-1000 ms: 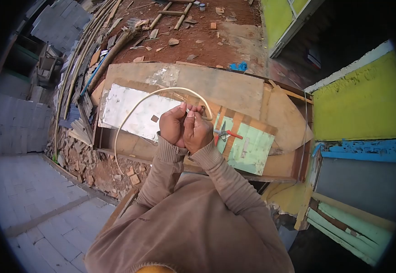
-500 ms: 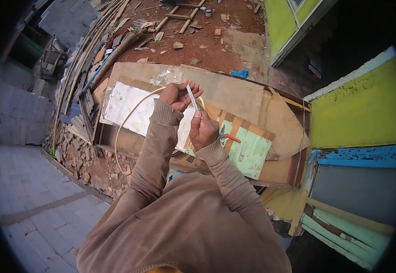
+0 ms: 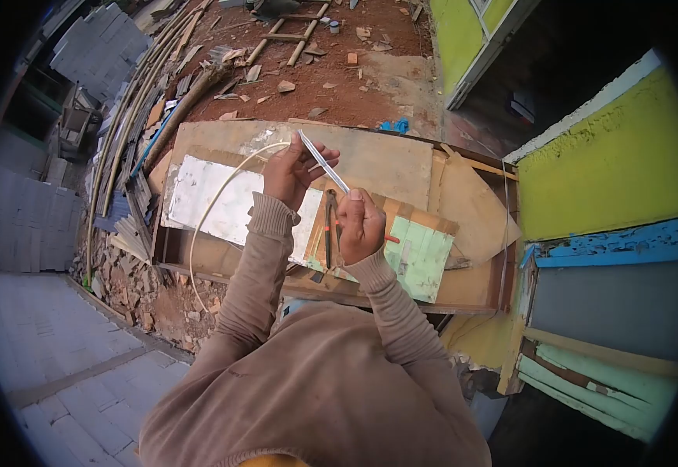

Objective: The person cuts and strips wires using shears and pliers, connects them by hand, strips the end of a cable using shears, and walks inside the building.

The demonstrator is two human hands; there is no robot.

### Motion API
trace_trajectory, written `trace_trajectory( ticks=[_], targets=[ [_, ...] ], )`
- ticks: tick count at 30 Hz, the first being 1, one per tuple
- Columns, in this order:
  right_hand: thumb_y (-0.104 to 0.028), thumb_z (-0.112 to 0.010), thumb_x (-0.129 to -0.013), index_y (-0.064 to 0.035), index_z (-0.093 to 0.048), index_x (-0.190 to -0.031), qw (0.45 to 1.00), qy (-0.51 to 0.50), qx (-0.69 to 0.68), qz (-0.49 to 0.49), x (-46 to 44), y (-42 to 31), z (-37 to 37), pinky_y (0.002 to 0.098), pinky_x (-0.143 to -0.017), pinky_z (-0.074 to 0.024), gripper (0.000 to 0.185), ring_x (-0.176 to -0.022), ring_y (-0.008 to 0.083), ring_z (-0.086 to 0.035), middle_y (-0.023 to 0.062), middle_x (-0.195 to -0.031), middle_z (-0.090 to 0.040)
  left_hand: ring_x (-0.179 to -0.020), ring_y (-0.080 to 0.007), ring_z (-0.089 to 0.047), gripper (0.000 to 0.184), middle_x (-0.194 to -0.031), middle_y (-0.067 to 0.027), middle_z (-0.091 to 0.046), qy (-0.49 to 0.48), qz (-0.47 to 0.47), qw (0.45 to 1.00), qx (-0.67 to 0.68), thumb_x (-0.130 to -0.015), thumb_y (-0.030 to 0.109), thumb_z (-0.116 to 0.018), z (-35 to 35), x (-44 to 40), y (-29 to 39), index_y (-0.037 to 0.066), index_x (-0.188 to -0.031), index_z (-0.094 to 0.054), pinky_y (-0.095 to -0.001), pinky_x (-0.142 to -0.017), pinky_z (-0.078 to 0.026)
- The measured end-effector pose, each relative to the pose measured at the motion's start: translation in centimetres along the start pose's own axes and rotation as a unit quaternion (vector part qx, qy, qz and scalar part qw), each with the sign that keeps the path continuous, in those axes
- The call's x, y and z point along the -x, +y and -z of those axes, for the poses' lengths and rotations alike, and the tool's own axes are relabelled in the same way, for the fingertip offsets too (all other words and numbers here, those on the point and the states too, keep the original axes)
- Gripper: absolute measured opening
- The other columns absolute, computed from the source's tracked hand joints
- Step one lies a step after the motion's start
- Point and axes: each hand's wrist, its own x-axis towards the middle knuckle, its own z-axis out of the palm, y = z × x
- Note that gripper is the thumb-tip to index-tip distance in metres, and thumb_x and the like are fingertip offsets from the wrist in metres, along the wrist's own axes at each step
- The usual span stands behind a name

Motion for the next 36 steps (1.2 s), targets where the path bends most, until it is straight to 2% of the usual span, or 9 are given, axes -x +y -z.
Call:
trace_trajectory(
  ticks=[2,5,7,8,11,16,22,29,36],
  targets=[
    [-0.025,-0.04,-0.105,-0.003,-0.046,-0.072,0.996,-0.003,-0.072,-0.057,-0.8,-1.5,0.9,0.0276,-0.049,-0.035,0.04,-0.05,0.0107,-0.041,0.0024,-0.058,-0.042,-0.095,-0.0213,-0.067,0.045,-0.108,-0.017,-0.069,-0.079,-0.059,0.972,-0.215,-0.1,0.034,-0.057,-0.3,1.2,-1.0,-0.008,-0.114,-0.064,-0.0346,-0.09,-0.052],
    [-0.024,-0.047,-0.103,-0.0018,-0.052,-0.079,0.962,-0.052,-0.218,-0.154,-1.0,-2.5,2.9,0.0235,-0.056,-0.0387,0.033,-0.059,0.0093,-0.045,0.0021,-0.067,-0.049,-0.091,-0.0148,-0.063,0.04,-0.102,-0.0103,-0.07,-0.052,-0.068,0.946,-0.313,-0.1,0.032,-0.057,-1.6,2.5,-1.8,-0.003,-0.115,-0.067,-0.0295,-0.085,-0.05],
    [-0.021,-0.054,-0.1,0.0021,-0.06,-0.096,0.997,0.008,-0.019,-0.071,-1.3,-2.8,3.4,0.0219,-0.07,-0.0426,0.024,-0.076,0.0111,-0.053,0.0041,-0.084,-0.056,-0.088,-0.0113,-0.059,0.034,-0.096,-0.0049,-0.068,-0.046,-0.062,0.949,-0.307,-0.099,0.028,-0.059,-2.1,3.0,-1.4,0.001,-0.116,-0.069,-0.0266,-0.083,-0.047],
    [-0.02,-0.064,-0.094,0.0016,-0.06,-0.118,0.997,-0.003,-0.033,-0.064,-1.6,-2.5,4.9,0.0253,-0.082,-0.0439,0.032,-0.096,0.0151,-0.053,0.0095,-0.108,-0.058,-0.091,-0.0118,-0.059,0.034,-0.096,-0.0047,-0.067,-0.054,-0.055,0.944,-0.322,-0.099,0.026,-0.06,-2.2,3.2,-1.1,0.001,-0.119,-0.068,-0.027,-0.086,-0.046],
    [-0.023,-0.07,-0.09,-0.0041,-0.062,-0.123,0.975,-0.083,0.166,0.118,-3.1,-5.5,6.8,0.0296,-0.087,-0.0447,0.039,-0.102,0.0182,-0.052,0.0116,-0.119,-0.055,-0.098,-0.0132,-0.057,0.033,-0.102,-0.0051,-0.064,-0.091,-0.066,0.939,-0.326,-0.099,0.021,-0.059,-3.6,4.3,-0.3,0.0,-0.124,-0.064,-0.0284,-0.091,-0.044],
    [-0.032,-0.074,-0.085,-0.0131,-0.064,-0.13,0.908,-0.335,0.208,0.139,-5.2,-8.5,7.5,0.0374,-0.1,-0.0389,0.049,-0.118,0.0264,-0.049,0.0091,-0.144,-0.049,-0.102,-0.014,-0.054,0.02,-0.108,-0.0053,-0.054,-0.281,-0.1,0.9,-0.317,-0.098,0.009,-0.057,-3.8,5.4,0.5,-0.004,-0.112,-0.062,-0.0276,-0.089,-0.046],
    [-0.03,-0.076,-0.082,-0.012,-0.064,-0.129,0.899,-0.365,0.162,0.18,-6.4,-8.7,7.8,0.044,-0.106,-0.0347,0.051,-0.126,0.0278,-0.046,0.0107,-0.146,-0.048,-0.096,-0.0147,-0.064,0.022,-0.103,-0.0097,-0.064,-0.167,-0.005,0.964,-0.207,-0.089,-0.005,-0.066,-4.5,7.3,2.0,-0.006,-0.11,-0.061,-0.0262,-0.087,-0.054],
    [-0.032,-0.079,-0.079,-0.0032,-0.067,-0.117,0.932,-0.264,0.14,0.205,-4.0,-8.7,5.2,0.0438,-0.103,-0.0382,0.049,-0.118,0.031,-0.051,0.013,-0.134,-0.057,-0.087,-0.0151,-0.069,0.014,-0.093,-0.0134,-0.07,-0.097,-0.094,0.972,-0.194,-0.084,-0.01,-0.068,-4.5,7.7,1.8,-0.005,-0.093,-0.058,-0.0265,-0.079,-0.057],
    [-0.009,-0.074,-0.086,0.0057,-0.059,-0.124,0.969,-0.214,0.035,0.121,-2.3,-8.0,5.2,0.0345,-0.097,-0.0452,0.043,-0.109,0.0233,-0.058,0.0158,-0.114,-0.063,-0.085,-0.0127,-0.068,0.022,-0.09,-0.0133,-0.071,-0.095,-0.081,0.979,-0.162,-0.086,-0.006,-0.07,-5.3,8.3,1.0,0.002,-0.084,-0.049,-0.0245,-0.073,-0.056]
  ],
)
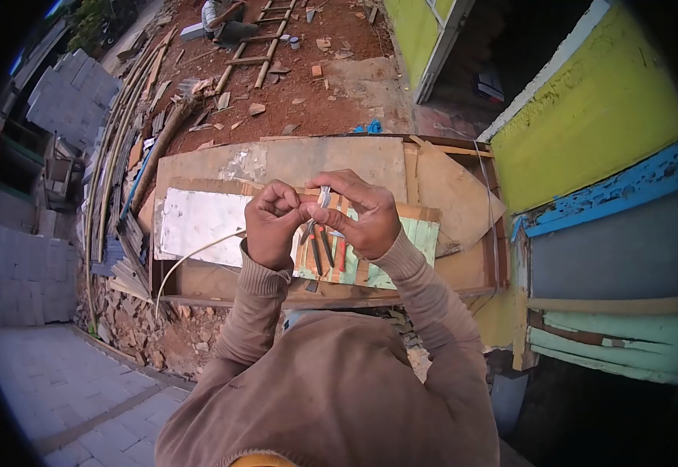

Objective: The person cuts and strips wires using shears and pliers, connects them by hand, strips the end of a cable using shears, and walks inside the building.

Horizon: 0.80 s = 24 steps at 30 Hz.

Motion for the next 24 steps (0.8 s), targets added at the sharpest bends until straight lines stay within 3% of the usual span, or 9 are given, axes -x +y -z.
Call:
trace_trajectory(
  ticks=[6,9,13,16,18,19,21,23,24],
  targets=[
    [-0.003,-0.07,-0.089,0.0074,-0.056,-0.128,0.994,0.078,-0.063,-0.038,0.3,-2.0,0.2,0.0331,-0.095,-0.0486,0.043,-0.106,0.0197,-0.061,0.0157,-0.112,-0.066,-0.086,-0.0168,-0.068,0.029,-0.097,-0.0101,-0.068,-0.093,0.053,0.994,0.01,-0.087,-0.002,-0.068,0.9,0.7,-0.5,-0.004,-0.114,-0.056,-0.0293,-0.08,-0.057],
    [0.001,-0.066,-0.09,0.0074,-0.057,-0.127,0.985,0.1,-0.115,-0.082,1.0,-1.7,-0.7,0.0312,-0.091,-0.0516,0.039,-0.099,0.0187,-0.065,0.0146,-0.107,-0.068,-0.086,-0.0152,-0.068,0.015,-0.092,-0.0091,-0.069,-0.1,0.018,0.995,-0.022,-0.085,-0.002,-0.071,1.1,0.6,-1.7,-0.004,-0.097,-0.062,-0.0281,-0.079,-0.056],
    [0.004,-0.065,-0.09,0.005,-0.059,-0.124,0.986,0.137,-0.075,-0.063,1.6,-0.7,-1.1,0.0272,-0.086,-0.0536,0.034,-0.094,0.015,-0.066,0.0126,-0.104,-0.07,-0.086,-0.0148,-0.068,0.016,-0.089,-0.0085,-0.069,-0.032,0.033,0.998,-0.031,-0.084,-0.002,-0.073,0.5,0.9,-2.0,-0.003,-0.095,-0.062,-0.0276,-0.078,-0.056],
    [0.001,-0.065,-0.091,0.0069,-0.059,-0.122,0.973,0.19,-0.111,-0.07,1.6,-0.7,0.1,0.0288,-0.084,-0.0553,0.032,-0.093,0.0171,-0.067,0.015,-0.102,-0.07,-0.087,-0.014,-0.068,0.019,-0.086,-0.0084,-0.07,-0.002,0.032,0.987,-0.156,-0.082,0.0,-0.075,0.6,1.1,-2.5,-0.002,-0.096,-0.062,-0.0286,-0.077,-0.056],
    [-0.003,-0.066,-0.092,0.0084,-0.06,-0.117,0.939,0.317,-0.126,-0.051,1.6,-0.3,2.6,0.0318,-0.082,-0.0571,0.029,-0.089,0.0208,-0.069,0.0167,-0.101,-0.07,-0.082,-0.0185,-0.069,0.02,-0.084,-0.0102,-0.07,-0.034,-0.071,0.947,-0.31,-0.084,0.001,-0.073,2.1,1.6,-4.7,-0.002,-0.1,-0.062,-0.0309,-0.076,-0.056],
    [-0.005,-0.067,-0.092,0.0086,-0.06,-0.116,0.927,0.342,-0.151,-0.033,2.1,0.6,4.9,0.0336,-0.081,-0.0582,0.029,-0.087,0.0226,-0.07,0.0169,-0.1,-0.07,-0.082,-0.0185,-0.069,0.02,-0.084,-0.0102,-0.07,-0.037,-0.068,0.947,-0.31,-0.084,0.001,-0.073,3.8,2.0,-6.8,-0.002,-0.1,-0.062,-0.0309,-0.076,-0.056],
    [-0.007,-0.068,-0.091,0.0086,-0.059,-0.114,0.882,0.429,-0.193,-0.024,3.4,1.0,10.2,0.0368,-0.079,-0.06,0.03,-0.084,0.0249,-0.069,0.0167,-0.099,-0.069,-0.078,-0.0261,-0.069,0.023,-0.086,-0.0123,-0.07,-0.113,-0.045,0.856,-0.502,-0.087,0.007,-0.07,8.4,3.2,-12.3,0.0,-0.108,-0.063,-0.0355,-0.075,-0.055],
    [-0.007,-0.066,-0.092,0.0096,-0.058,-0.115,0.822,0.531,-0.201,-0.04,5.7,-0.1,14.9,0.0379,-0.08,-0.0603,0.029,-0.091,0.0264,-0.067,0.0185,-0.103,-0.065,-0.082,-0.0351,-0.068,0.026,-0.092,-0.0148,-0.071,-0.171,0.064,0.827,-0.532,-0.089,0.021,-0.069,12.4,6.0,-16.2,0.002,-0.106,-0.066,-0.0414,-0.073,-0.054],
    [-0.007,-0.065,-0.093,0.0095,-0.057,-0.114,0.797,0.568,-0.203,-0.028,7.6,-0.1,17.5,0.0379,-0.081,-0.0601,0.028,-0.095,0.0272,-0.066,0.0193,-0.105,-0.063,-0.083,-0.0329,-0.068,0.028,-0.091,-0.0161,-0.071,-0.265,0.157,0.754,-0.58,-0.089,0.026,-0.068,13.0,6.8,-16.4,0.002,-0.103,-0.068,-0.041,-0.075,-0.054]
  ],
)
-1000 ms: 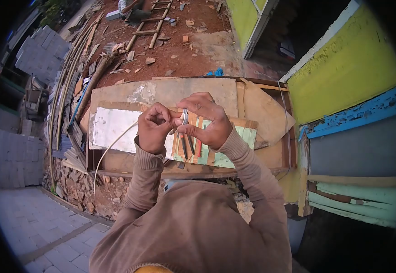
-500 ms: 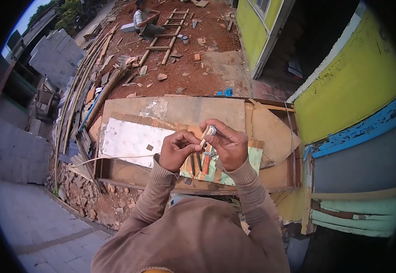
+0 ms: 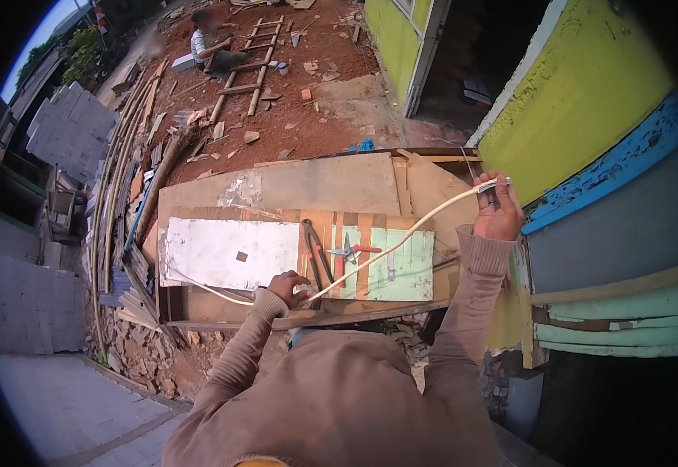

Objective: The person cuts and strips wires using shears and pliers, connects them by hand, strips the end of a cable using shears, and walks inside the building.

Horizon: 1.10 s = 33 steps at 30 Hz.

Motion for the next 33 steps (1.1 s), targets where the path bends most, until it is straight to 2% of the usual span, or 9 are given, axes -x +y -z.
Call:
trace_trajectory(
  ticks=[7,11,13,14,18,21,24,31,33],
  targets=[
    [-0.007,-0.052,-0.1,0.0119,-0.049,-0.121,0.945,0.303,-0.024,0.118,-4.5,-9.7,18.2,0.0476,-0.093,-0.0583,0.029,-0.1,0.0305,-0.062,0.021,-0.111,-0.057,-0.094,-0.0307,-0.069,0.062,-0.097,-0.0202,-0.071,-0.22,-0.02,0.974,-0.041,-0.083,0.064,-0.064,-7.2,6.5,-6.9,0.005,-0.099,-0.074,-0.0396,-0.084,-0.053],
    [-0.007,-0.045,-0.102,0.0081,-0.038,-0.129,0.91,0.378,-0.114,0.127,-2.4,-10.3,28.6,0.0488,-0.096,-0.0564,0.032,-0.105,0.033,-0.06,0.0223,-0.116,-0.054,-0.089,-0.0344,-0.07,0.065,-0.106,-0.0245,-0.07,-0.089,0.388,0.88,0.259,-0.084,0.063,-0.064,-6.3,1.4,-13.7,0.002,-0.107,-0.072,-0.0421,-0.081,-0.053],
    [-0.008,-0.046,-0.102,0.0076,-0.041,-0.127,0.904,0.394,-0.112,0.123,-0.5,-10.2,29.2,0.0484,-0.096,-0.0564,0.03,-0.106,0.0332,-0.06,0.0222,-0.115,-0.054,-0.08,-0.0325,-0.071,0.064,-0.093,-0.0224,-0.072,0.186,0.213,0.943,0.175,-0.085,0.059,-0.065,-3.5,1.1,-8.0,-0.004,-0.099,-0.073,-0.0418,-0.075,-0.054],
    [-0.009,-0.047,-0.101,0.0071,-0.044,-0.124,0.906,0.394,-0.111,0.111,0.2,-10.0,28.9,0.048,-0.096,-0.0564,0.028,-0.108,0.0333,-0.059,0.0221,-0.113,-0.055,-0.072,-0.0287,-0.071,0.06,-0.079,-0.0201,-0.072,0.15,0.338,0.906,0.208,-0.089,0.052,-0.064,-5.3,-0.8,-12.4,-0.007,-0.091,-0.072,-0.0413,-0.07,-0.054],
    [-0.011,-0.055,-0.099,0.0074,-0.061,-0.109,0.929,0.342,0.109,0.086,-0.2,-8.5,25.5,0.0404,-0.082,-0.0597,0.022,-0.082,0.0318,-0.067,0.0205,-0.104,-0.065,-0.057,-0.0277,-0.066,0.052,-0.063,-0.0159,-0.067,0.239,0.278,0.907,0.207,-0.094,0.043,-0.058,-2.5,-2.2,-8.9,-0.006,-0.079,-0.069,-0.0416,-0.059,-0.051],
    [-0.066,-0.044,-0.092,0.0122,-0.057,-0.123,0.76,0.21,0.61,0.08,-3.3,-5.9,23.1,0.0476,-0.101,-0.0412,0.084,-0.111,0.0376,-0.061,0.0269,-0.123,-0.061,-0.043,-0.0204,-0.053,0.058,-0.054,-0.0127,-0.056,0.341,0.204,0.842,0.364,-0.097,0.045,-0.058,6.0,-5.4,-8.3,-0.007,-0.07,-0.06,-0.034,-0.04,-0.038],
    [-0.057,-0.047,-0.093,0.0115,-0.019,-0.148,0.649,0.13,0.749,0.012,2.1,-3.4,15.0,0.0509,-0.117,-0.0204,0.093,-0.145,0.0465,-0.012,0.0354,-0.154,-0.018,-0.05,-0.0205,-0.056,0.069,-0.064,-0.0112,-0.06,0.342,0.184,0.846,0.366,-0.083,0.06,-0.07,16.5,-7.7,-5.8,-0.007,-0.095,-0.061,-0.0322,-0.045,-0.043],
    [-0.027,-0.064,-0.088,-0.0036,-0.052,-0.136,0.643,-0.083,0.761,0.025,33.8,9.5,24.4,0.0518,-0.112,-0.0294,0.055,-0.141,0.0361,-0.025,0.017,-0.154,-0.027,-0.094,-0.0315,-0.069,0.059,-0.108,-0.0225,-0.068,0.343,0.09,0.853,0.384,-0.089,0.035,-0.072,16.0,-8.3,-8.6,-0.002,-0.13,-0.052,-0.0373,-0.077,-0.06],
    [-0.029,-0.06,-0.088,-0.0058,-0.049,-0.14,0.549,-0.043,0.8,-0.237,44.0,11.8,34.5,0.0498,-0.113,-0.031,0.058,-0.137,0.0387,-0.034,0.018,-0.149,-0.038,-0.093,-0.0298,-0.069,0.049,-0.108,-0.0189,-0.069,0.321,0.147,0.865,0.357,-0.093,0.033,-0.066,8.7,-2.4,-1.5,-0.001,-0.127,-0.055,-0.0379,-0.076,-0.059]
  ],
)
